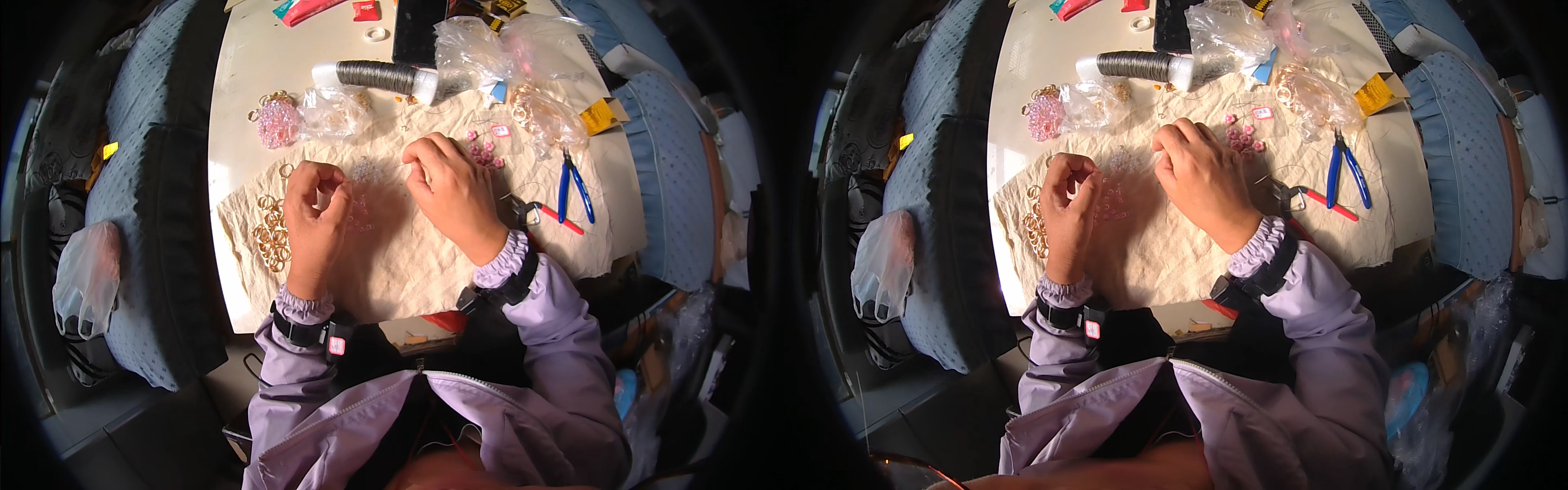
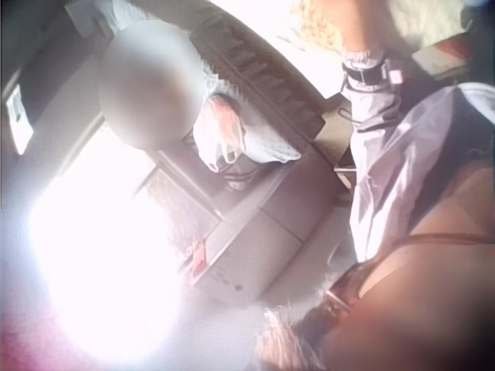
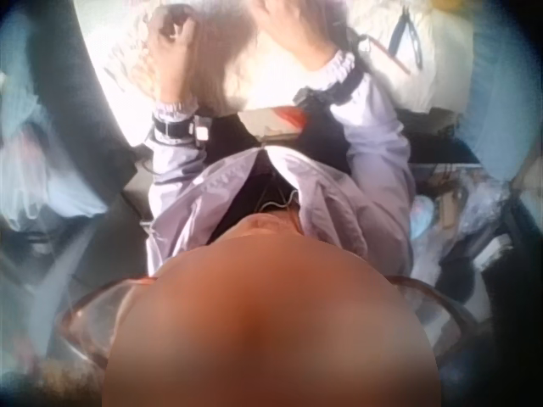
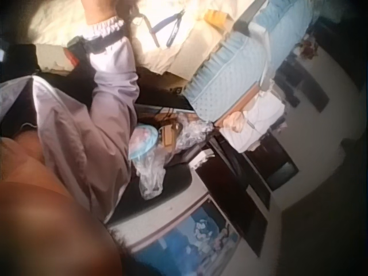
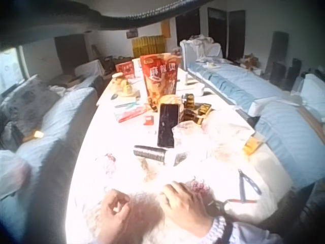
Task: The person assembles a beaded keychain by threading pink beads onto a wire and using pliers to close a jump ring. They repeatedly pick beads from the table, thread them, and adjust the wire, then use pliers to secure the ring.
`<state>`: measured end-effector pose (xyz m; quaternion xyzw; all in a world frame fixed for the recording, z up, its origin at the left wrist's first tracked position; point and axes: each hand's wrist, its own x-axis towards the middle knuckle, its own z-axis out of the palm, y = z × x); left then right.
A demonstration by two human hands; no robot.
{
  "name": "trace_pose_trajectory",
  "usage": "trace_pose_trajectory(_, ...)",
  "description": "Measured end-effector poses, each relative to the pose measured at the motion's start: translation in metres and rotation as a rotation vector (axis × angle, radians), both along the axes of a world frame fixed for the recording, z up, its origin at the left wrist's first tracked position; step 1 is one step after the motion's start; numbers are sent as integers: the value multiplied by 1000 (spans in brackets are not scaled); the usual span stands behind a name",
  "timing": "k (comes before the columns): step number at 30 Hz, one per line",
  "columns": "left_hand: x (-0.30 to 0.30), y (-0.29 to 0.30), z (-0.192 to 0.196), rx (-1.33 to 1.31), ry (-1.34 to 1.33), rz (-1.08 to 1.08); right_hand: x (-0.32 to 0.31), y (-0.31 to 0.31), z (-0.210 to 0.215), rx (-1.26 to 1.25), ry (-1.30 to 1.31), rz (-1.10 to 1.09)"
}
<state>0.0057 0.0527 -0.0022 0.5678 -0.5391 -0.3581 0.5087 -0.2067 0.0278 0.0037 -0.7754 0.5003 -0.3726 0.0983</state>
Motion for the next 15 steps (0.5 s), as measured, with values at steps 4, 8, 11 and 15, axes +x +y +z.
trace_pose_trajectory(4, 4, 4, 3, 3, 119, -28, -14, -4, 3, -4, -71, -74)
trace_pose_trajectory(8, 4, 4, 1, -5, 125, -40, -33, -11, 10, -52, -240, -108)
trace_pose_trajectory(11, 6, 1, -1, 0, 79, -25, -50, -6, 16, 65, -159, -95)
trace_pose_trajectory(15, 7, 2, -4, -28, 105, -43, -68, 1, 21, 23, 58, -31)
